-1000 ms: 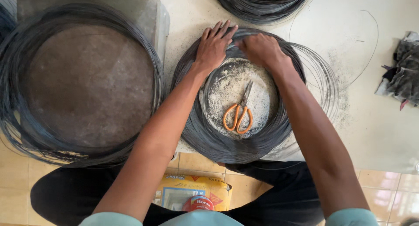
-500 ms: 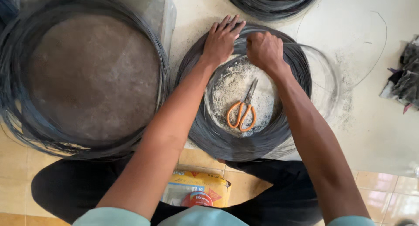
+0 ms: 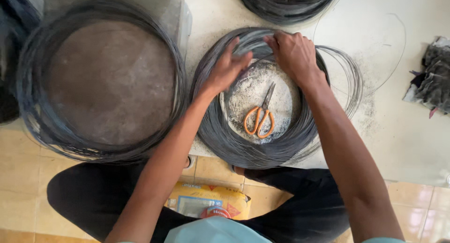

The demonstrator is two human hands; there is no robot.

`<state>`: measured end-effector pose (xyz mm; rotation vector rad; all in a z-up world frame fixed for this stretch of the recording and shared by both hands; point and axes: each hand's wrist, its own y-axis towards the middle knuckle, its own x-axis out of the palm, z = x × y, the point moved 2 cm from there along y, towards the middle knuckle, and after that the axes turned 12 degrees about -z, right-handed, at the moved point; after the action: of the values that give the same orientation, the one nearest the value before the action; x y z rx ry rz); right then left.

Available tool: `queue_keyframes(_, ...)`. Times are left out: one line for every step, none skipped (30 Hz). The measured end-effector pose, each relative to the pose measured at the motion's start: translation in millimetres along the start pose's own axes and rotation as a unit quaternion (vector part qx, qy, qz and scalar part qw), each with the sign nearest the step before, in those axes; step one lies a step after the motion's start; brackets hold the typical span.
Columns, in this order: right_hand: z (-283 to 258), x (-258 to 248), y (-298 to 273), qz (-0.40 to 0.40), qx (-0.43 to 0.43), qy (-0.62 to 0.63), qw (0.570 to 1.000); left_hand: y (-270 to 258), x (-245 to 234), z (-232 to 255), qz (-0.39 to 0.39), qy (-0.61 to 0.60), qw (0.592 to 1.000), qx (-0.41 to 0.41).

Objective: The person coils a long black wire into a circular bundle on a white table. They repeatedly wrap the wire around the existing coil, using both hands to guide and tighten it. A pair of orange-handled scissors rests on the table nearby.

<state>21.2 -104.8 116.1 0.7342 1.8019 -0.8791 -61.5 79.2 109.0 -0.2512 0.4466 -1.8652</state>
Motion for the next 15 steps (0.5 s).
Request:
queue_keyframes(-4, -2, 2, 0.006, 0.001, -0.001, 1.000, -8, -1, 4, 0.000, 0.004, 1.000, 0.004)
queue_keyframes(-7, -4, 4, 0.018, 0.023, -0.014, 0.999, -15, 0, 9, -0.028, 0.026, 0.999, 0.022)
queue_keyframes(-10, -4, 4, 0.026, 0.045, -0.028, 0.998, -24, 3, 11, -0.056, 0.043, 0.997, 0.037)
queue_keyframes(-14, -3, 4, 0.027, 0.046, -0.030, 0.998, -25, 2, 10, -0.057, 0.044, 0.997, 0.039)
queue_keyframes(-20, -5, 4, 0.066, 0.017, -0.025, 0.997, -26, -1, 9, -0.035, 0.063, 0.997, 0.035)
queue_keyframes(-25, -7, 3, 0.105, -0.013, -0.021, 0.994, -28, -3, 9, -0.012, 0.081, 0.996, 0.031)
queue_keyframes(-26, -6, 5, 0.109, -0.015, -0.023, 0.994, -31, -4, 14, -0.010, 0.084, 0.996, 0.035)
queue_keyframes(-27, -5, 6, 0.121, -0.039, -0.011, 0.992, -34, -5, 19, -0.012, 0.062, 0.998, 0.017)
queue_keyframes(-29, -2, 5, 0.131, -0.063, 0.003, 0.989, -39, -5, 22, -0.014, 0.038, 0.999, -0.003)
queue_keyframes(-32, -3, 1, 0.134, -0.065, 0.002, 0.989, -41, -5, 23, -0.012, 0.040, 0.999, 0.000)
queue_keyframes(-34, -6, -3, 0.171, -0.063, -0.039, 0.983, -41, -5, 24, -0.016, 0.027, 0.999, -0.005)
queue_keyframes(-36, -9, -7, 0.207, -0.062, -0.079, 0.973, -41, -5, 26, -0.020, 0.014, 1.000, -0.010)
queue_keyframes(-45, -12, -22, 0.207, -0.062, -0.080, 0.973, -40, -6, 27, -0.021, 0.013, 1.000, -0.009)
queue_keyframes(-53, -17, -38, 0.278, -0.055, -0.011, 0.959, -39, -6, 28, -0.026, -0.015, 0.999, -0.013)
queue_keyframes(-61, -21, -54, 0.346, -0.048, 0.057, 0.935, -38, -6, 28, -0.030, -0.043, 0.998, -0.016)
